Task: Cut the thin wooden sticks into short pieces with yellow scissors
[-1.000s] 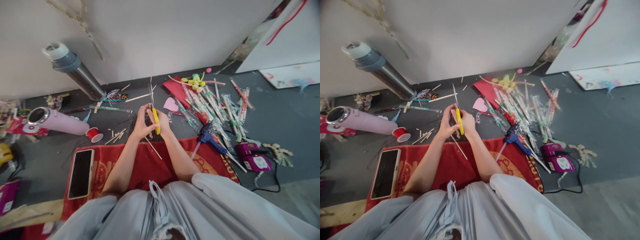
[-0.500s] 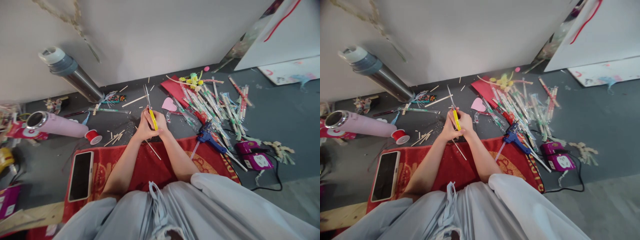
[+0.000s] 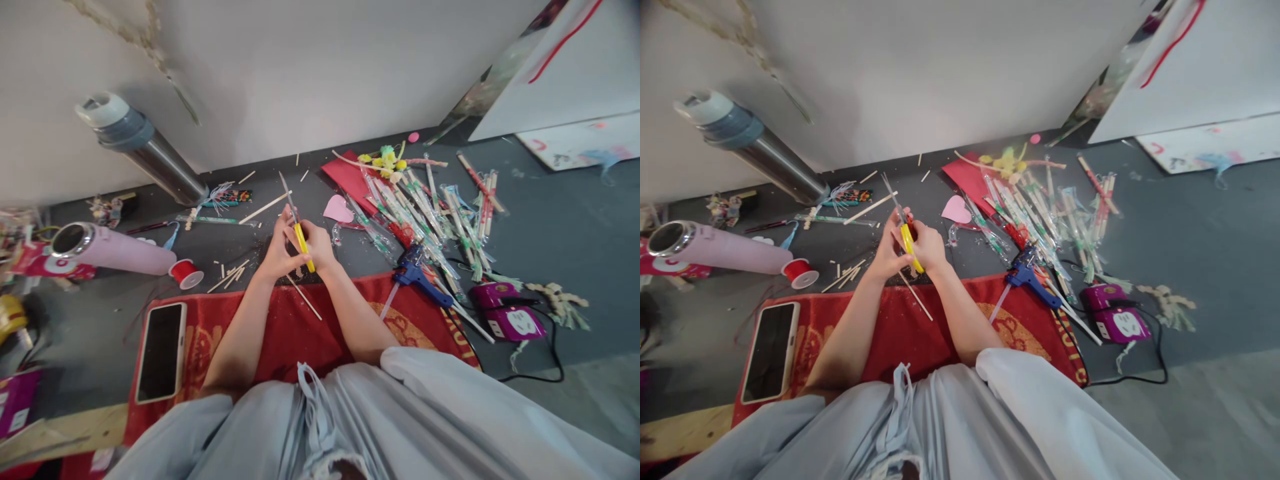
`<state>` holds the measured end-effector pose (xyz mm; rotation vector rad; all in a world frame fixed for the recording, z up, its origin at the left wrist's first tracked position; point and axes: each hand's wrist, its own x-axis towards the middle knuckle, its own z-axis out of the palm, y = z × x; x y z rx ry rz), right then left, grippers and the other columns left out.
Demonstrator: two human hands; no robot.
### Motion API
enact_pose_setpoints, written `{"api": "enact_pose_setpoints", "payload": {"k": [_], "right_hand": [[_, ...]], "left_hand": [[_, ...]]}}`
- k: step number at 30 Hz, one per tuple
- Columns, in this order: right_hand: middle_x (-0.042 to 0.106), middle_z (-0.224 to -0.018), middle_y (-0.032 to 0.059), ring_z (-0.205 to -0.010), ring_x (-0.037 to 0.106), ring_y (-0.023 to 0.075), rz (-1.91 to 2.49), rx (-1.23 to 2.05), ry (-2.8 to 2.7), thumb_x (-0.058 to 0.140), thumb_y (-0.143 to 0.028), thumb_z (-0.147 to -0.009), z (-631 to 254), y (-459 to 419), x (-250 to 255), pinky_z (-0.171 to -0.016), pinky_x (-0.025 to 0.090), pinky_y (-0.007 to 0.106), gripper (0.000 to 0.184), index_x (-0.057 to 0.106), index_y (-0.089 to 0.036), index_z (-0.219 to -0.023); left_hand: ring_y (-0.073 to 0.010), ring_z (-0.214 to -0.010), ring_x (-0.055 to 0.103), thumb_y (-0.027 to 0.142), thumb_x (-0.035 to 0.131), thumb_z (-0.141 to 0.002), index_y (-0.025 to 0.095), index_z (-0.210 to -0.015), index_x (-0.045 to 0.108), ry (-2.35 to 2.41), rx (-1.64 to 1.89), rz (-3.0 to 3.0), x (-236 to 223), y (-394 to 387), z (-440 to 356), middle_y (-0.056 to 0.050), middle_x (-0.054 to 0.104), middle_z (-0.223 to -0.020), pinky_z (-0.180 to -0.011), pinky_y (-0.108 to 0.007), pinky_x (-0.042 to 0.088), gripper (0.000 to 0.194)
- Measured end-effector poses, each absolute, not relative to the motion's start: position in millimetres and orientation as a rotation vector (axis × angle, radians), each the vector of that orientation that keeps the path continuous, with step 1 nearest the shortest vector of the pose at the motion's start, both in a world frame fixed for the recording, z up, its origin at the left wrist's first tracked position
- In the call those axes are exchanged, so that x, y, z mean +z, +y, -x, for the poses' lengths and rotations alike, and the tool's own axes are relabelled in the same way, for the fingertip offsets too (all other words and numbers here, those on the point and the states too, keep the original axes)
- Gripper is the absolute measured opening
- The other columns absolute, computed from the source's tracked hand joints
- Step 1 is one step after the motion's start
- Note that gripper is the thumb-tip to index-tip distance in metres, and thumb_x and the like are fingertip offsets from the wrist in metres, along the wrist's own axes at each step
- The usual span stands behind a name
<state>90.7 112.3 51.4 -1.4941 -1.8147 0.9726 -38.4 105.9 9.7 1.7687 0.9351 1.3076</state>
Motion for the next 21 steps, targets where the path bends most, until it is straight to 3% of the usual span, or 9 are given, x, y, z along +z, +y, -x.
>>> {"api": "enact_pose_setpoints", "payload": {"k": [3, 5, 9, 13, 21], "right_hand": [[0.067, -0.076, 0.0046, -0.069, 0.061, 0.0185, 1.48, 0.908, -1.919, 0.05, -0.058, -0.087, -90, 111, 52, -0.059, 0.031, 0.025, 0.04, 0.059, -0.019, -0.085], [0.067, -0.077, 0.0047, -0.069, 0.061, 0.0185, 1.472, 0.87, -1.968, 0.051, -0.057, -0.087, -88, 109, 53, -0.059, 0.029, 0.025, 0.039, 0.058, -0.019, -0.085], [0.067, -0.079, 0.005, -0.068, 0.059, 0.0173, 1.42, 0.843, -2.014, 0.052, -0.059, -0.085, -85, 106, 54, -0.059, 0.029, 0.025, 0.04, 0.056, -0.019, -0.085], [0.067, -0.08, 0.0058, -0.069, 0.059, 0.0173, 1.372, 0.82, -2.028, 0.051, -0.062, -0.085, -84, 106, 52, -0.061, 0.032, 0.025, 0.044, 0.055, -0.019, -0.086], [0.067, -0.092, 0.0092, -0.082, 0.063, 0.0206, 1.312, 0.829, -2.036, 0.05, -0.063, -0.086, -85, 107, 49, -0.069, 0.039, 0.027, 0.048, 0.054, -0.017, -0.1]], "left_hand": [[-0.0274, -0.129, 0.052, 0.068, 0.066, -0.072, 0.034, -0.144, 0.032, 0.967, 1.564, -1.542, 25, 109, 41, -0.01, 0.049, -0.141, -0.106, -0.043, 0.045, 0.087], [-0.0217, -0.111, 0.063, 0.063, 0.065, -0.077, 0.034, -0.137, 0.044, 1.033, 1.71, -1.372, 37, 109, 42, -0.006, 0.063, -0.119, -0.097, -0.038, 0.051, 0.069], [-0.0129, -0.078, 0.067, 0.056, 0.075, -0.071, 0.029, -0.105, 0.067, 1.097, 1.917, -1.047, 52, 107, 40, 0.001, 0.067, -0.084, -0.081, -0.031, 0.055, 0.044], [-0.0096, -0.065, 0.063, 0.055, 0.082, -0.06, 0.021, -0.081, 0.07, 1.134, 2.042, -0.837, 56, 108, 37, 0.002, 0.067, -0.071, -0.072, -0.028, 0.056, 0.042], [-0.0092, -0.06, 0.063, 0.058, 0.083, -0.055, 0.02, -0.076, 0.069, 1.143, 2.038, -0.795, 60, 107, 35, 0.003, 0.066, -0.064, -0.068, -0.025, 0.054, 0.046]]}}
